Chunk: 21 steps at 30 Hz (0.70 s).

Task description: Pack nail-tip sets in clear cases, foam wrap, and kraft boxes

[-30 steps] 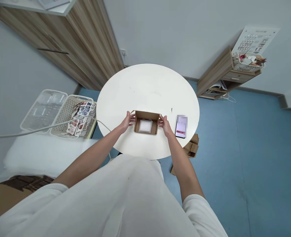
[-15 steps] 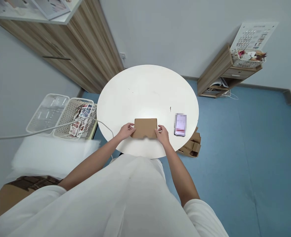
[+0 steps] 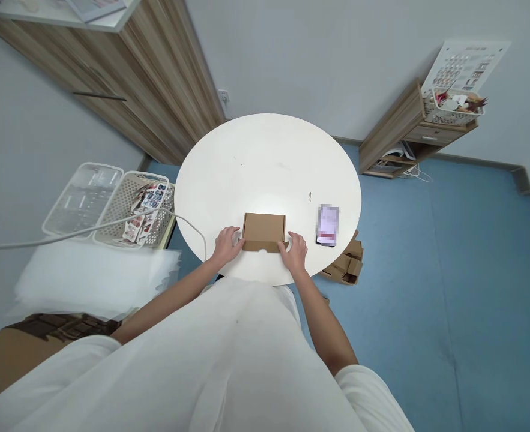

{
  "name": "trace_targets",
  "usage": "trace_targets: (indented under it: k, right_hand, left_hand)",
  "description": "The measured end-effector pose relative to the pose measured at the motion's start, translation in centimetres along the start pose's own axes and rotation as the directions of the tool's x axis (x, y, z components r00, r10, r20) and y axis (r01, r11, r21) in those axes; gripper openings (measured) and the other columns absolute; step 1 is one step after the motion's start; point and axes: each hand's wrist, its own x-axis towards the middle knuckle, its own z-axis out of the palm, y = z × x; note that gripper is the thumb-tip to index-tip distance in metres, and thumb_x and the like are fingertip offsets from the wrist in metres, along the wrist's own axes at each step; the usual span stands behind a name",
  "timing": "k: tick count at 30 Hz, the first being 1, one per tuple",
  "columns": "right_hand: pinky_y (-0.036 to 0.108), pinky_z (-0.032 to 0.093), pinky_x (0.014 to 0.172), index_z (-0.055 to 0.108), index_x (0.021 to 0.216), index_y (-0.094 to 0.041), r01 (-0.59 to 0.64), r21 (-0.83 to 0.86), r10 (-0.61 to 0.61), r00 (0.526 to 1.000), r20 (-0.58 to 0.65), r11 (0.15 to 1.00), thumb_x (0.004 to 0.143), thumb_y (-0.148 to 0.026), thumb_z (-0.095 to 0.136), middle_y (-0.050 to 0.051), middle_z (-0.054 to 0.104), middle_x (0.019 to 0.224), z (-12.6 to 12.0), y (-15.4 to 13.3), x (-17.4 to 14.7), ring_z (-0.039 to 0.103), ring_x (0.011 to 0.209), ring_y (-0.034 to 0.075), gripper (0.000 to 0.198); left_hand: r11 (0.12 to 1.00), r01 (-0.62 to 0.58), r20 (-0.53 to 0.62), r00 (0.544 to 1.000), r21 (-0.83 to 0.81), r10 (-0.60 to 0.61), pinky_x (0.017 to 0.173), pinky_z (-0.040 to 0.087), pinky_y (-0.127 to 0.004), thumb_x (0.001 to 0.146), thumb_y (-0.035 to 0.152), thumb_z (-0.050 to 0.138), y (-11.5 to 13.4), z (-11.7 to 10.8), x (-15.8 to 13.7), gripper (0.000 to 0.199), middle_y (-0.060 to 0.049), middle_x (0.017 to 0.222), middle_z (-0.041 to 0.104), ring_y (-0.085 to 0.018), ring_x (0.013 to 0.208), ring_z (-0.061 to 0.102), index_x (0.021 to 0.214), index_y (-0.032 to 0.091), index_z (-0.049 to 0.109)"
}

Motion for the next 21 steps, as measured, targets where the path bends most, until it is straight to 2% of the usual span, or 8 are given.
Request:
trace_targets:
  k: [4, 7, 10, 13, 16, 18, 21]
  right_hand:
    - [0.045, 0.023, 0.097, 0.04, 0.123, -0.021, 0.143, -0.128, -0.127, 0.985, 0.12, 0.982, 0.074, -0.043, 0.052, 0.011, 0.048, 0.125, -0.2, 0.4, -1.4, 0.038, 0.118, 0.027, 0.055]
    - [0.048, 0.018, 0.099, 0.027, 0.133, -0.02, 0.206, -0.175, -0.165, 0.96, 0.224, 0.963, 0.072, -0.039, 0.054, 0.012, 0.045, 0.128, 0.2, 0.5, -1.9, 0.035, 0.122, 0.028, 0.069]
    - [0.051, 0.016, 0.1, 0.015, 0.138, -0.02, 0.235, -0.156, -0.182, 0.939, 0.293, 0.96, 0.073, -0.036, 0.054, 0.013, 0.042, 0.13, 0.0, 0.2, -1.6, 0.035, 0.122, 0.028, 0.077]
    - [0.05, 0.023, 0.098, 0.014, 0.139, -0.022, 0.224, -0.048, -0.197, 0.927, 0.318, 0.974, 0.076, -0.042, 0.052, 0.012, 0.045, 0.123, -1.3, -0.2, -0.5, 0.041, 0.116, 0.027, 0.076]
    - [0.041, 0.034, 0.093, 0.018, 0.139, -0.024, 0.179, 0.109, -0.205, 0.928, 0.311, 0.978, 0.082, -0.048, 0.042, 0.01, 0.047, 0.112, -3.1, -0.9, 1.5, 0.047, 0.106, 0.023, 0.066]
    - [0.037, 0.036, 0.091, 0.026, 0.137, -0.024, 0.136, 0.165, -0.183, 0.931, 0.317, 0.977, 0.087, -0.049, 0.03, 0.008, 0.048, 0.104, -4.1, -1.6, 2.9, 0.049, 0.102, 0.02, 0.056]
    - [0.035, 0.036, 0.09, 0.037, 0.132, -0.022, 0.092, 0.16, -0.14, 0.938, 0.317, 0.983, 0.089, -0.05, 0.024, 0.007, 0.05, 0.097, -4.8, -2.8, 4.6, 0.049, 0.099, 0.019, 0.053]
  left_hand:
    - [0.995, -0.103, 0.061, 0.993, -0.006, 0.104, 0.099, 0.029, -0.044, 0.072, 0.028, 0.05, -0.5, 0.4, -1.4, 0.058, -0.008, 0.125, 0.049, -0.029, 0.123, 0.037, 0.128, 0.023, 0.037]
    - [0.99, -0.137, 0.115, 0.983, -0.038, 0.141, 0.096, 0.032, -0.043, 0.066, 0.023, 0.053, -0.5, 0.7, -1.8, 0.073, -0.009, 0.122, 0.051, -0.028, 0.117, 0.042, 0.134, 0.022, 0.028]
    - [0.987, -0.149, 0.086, 0.984, -0.067, 0.154, 0.095, 0.033, -0.042, 0.064, 0.021, 0.054, -0.1, 0.4, -1.6, 0.077, -0.009, 0.121, 0.051, -0.027, 0.113, 0.045, 0.135, 0.021, 0.025]
    - [0.98, -0.173, 0.036, 0.983, -0.096, 0.177, 0.09, 0.037, -0.039, 0.066, 0.026, 0.056, 0.3, -0.7, -0.8, 0.071, -0.007, 0.111, 0.055, -0.025, 0.103, 0.05, 0.132, 0.021, 0.031]
    - [0.969, -0.21, 0.011, 0.977, -0.126, 0.213, 0.081, 0.041, -0.035, 0.072, 0.033, 0.054, 0.8, -2.2, 0.8, 0.058, -0.005, 0.096, 0.056, -0.021, 0.09, 0.053, 0.127, 0.022, 0.04]
    - [0.965, -0.222, 0.037, 0.973, -0.139, 0.229, 0.076, 0.042, -0.033, 0.077, 0.033, 0.049, 1.0, -2.9, 2.0, 0.048, -0.004, 0.091, 0.055, -0.02, 0.084, 0.052, 0.123, 0.023, 0.044]
    - [0.971, -0.205, 0.086, 0.973, -0.123, 0.216, 0.073, 0.042, -0.032, 0.082, 0.029, 0.042, 1.2, -3.5, 3.5, 0.038, -0.005, 0.088, 0.054, -0.019, 0.081, 0.052, 0.119, 0.023, 0.048]
